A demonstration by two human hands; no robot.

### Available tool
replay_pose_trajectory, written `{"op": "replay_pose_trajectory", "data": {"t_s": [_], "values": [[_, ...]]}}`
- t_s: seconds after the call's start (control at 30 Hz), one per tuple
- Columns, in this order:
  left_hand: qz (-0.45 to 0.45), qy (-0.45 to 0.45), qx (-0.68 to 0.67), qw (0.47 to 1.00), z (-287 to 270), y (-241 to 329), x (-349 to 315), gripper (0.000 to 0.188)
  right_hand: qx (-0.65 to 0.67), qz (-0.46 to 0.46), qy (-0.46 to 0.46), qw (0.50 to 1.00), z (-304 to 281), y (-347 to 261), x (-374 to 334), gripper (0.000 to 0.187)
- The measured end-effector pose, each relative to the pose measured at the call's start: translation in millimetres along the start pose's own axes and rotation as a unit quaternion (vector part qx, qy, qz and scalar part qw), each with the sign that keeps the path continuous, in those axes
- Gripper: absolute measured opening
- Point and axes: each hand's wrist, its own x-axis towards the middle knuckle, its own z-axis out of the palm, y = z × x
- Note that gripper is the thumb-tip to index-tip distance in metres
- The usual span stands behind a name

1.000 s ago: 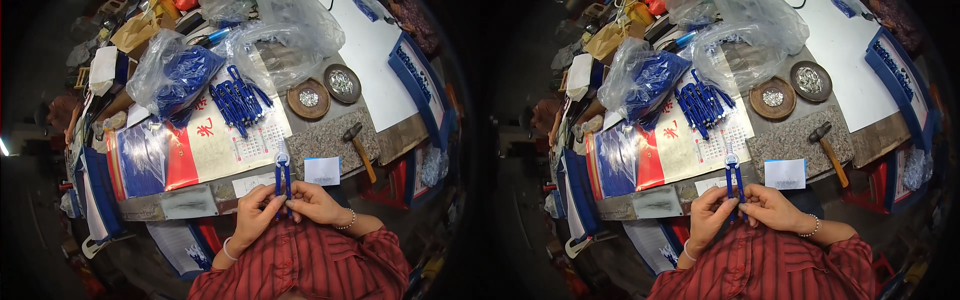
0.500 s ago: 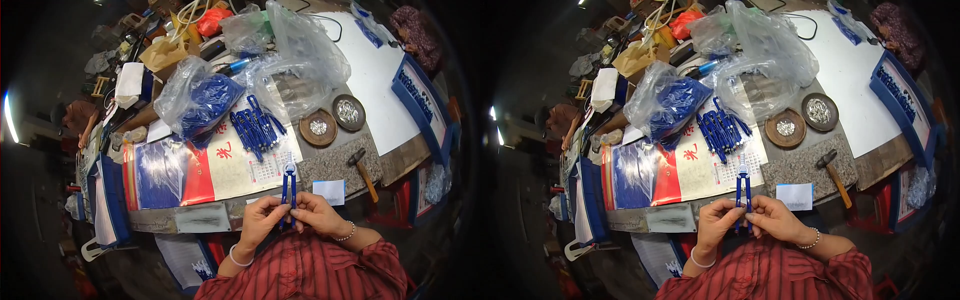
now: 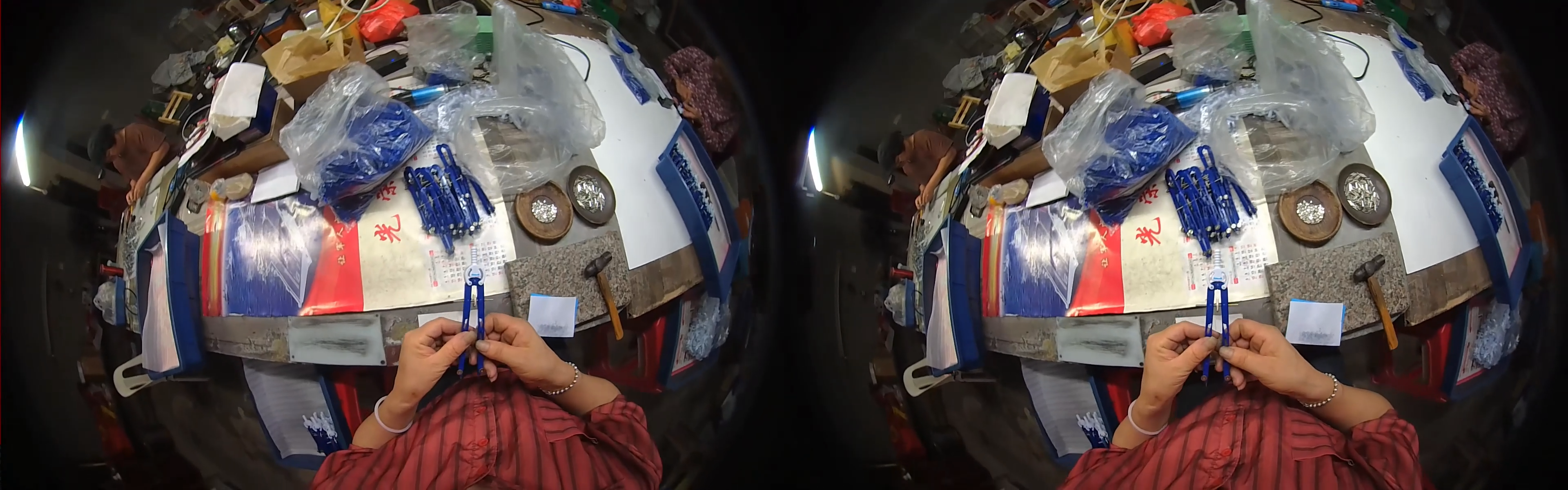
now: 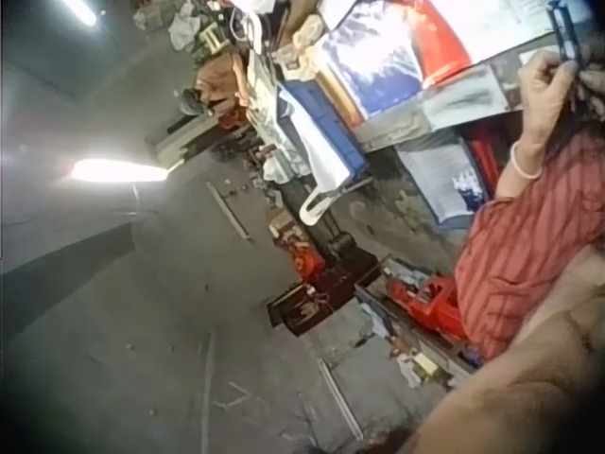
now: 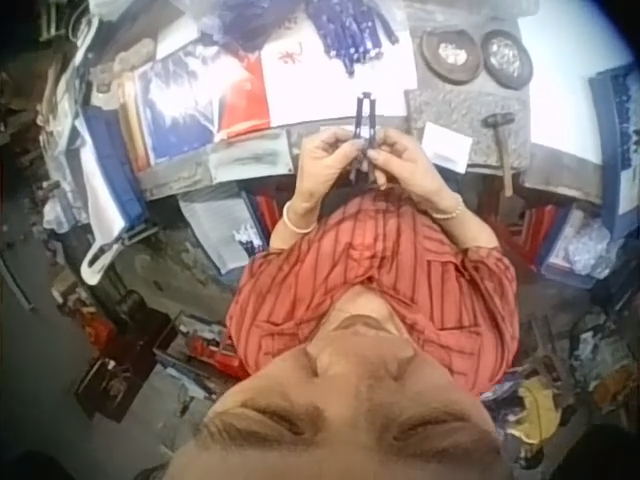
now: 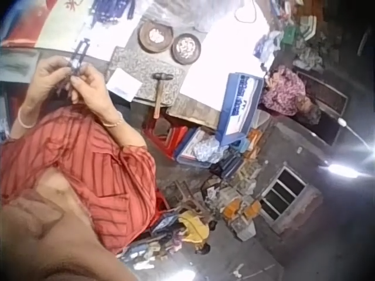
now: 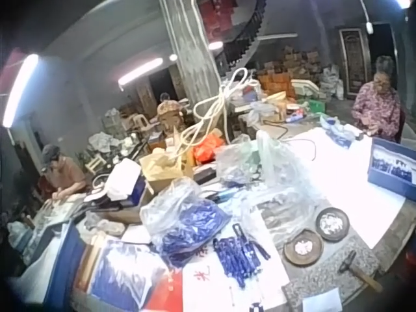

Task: Assembling blue plastic hardware components by inserting metal pins and securing them with a hammer.

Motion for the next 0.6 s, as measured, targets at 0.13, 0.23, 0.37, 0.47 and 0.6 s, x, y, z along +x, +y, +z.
{"op": "replay_pose_trajectory", "data": {"t_s": [0.13,0.23,0.37,0.47,0.6], "values": [[0.005,0.018,-0.006,1.000,-12,-9,-10,0.010,-0.013,0.013,-0.010,1.000,9,10,6,0.009],[0.021,0.029,0.004,0.999,-23,-18,-19,0.010,-0.024,0.025,-0.022,0.999,15,17,12,0.009],[0.040,0.041,0.020,0.998,-35,-25,-29,0.010,-0.020,0.040,-0.033,0.998,22,30,20,0.013],[0.043,0.046,0.015,0.998,-45,-28,-35,0.011,-0.042,0.050,-0.033,0.997,31,31,24,0.013],[0.030,0.054,0.010,0.998,-57,-32,-40,0.012,-0.068,0.059,-0.037,0.995,40,37,31,0.014]]}}
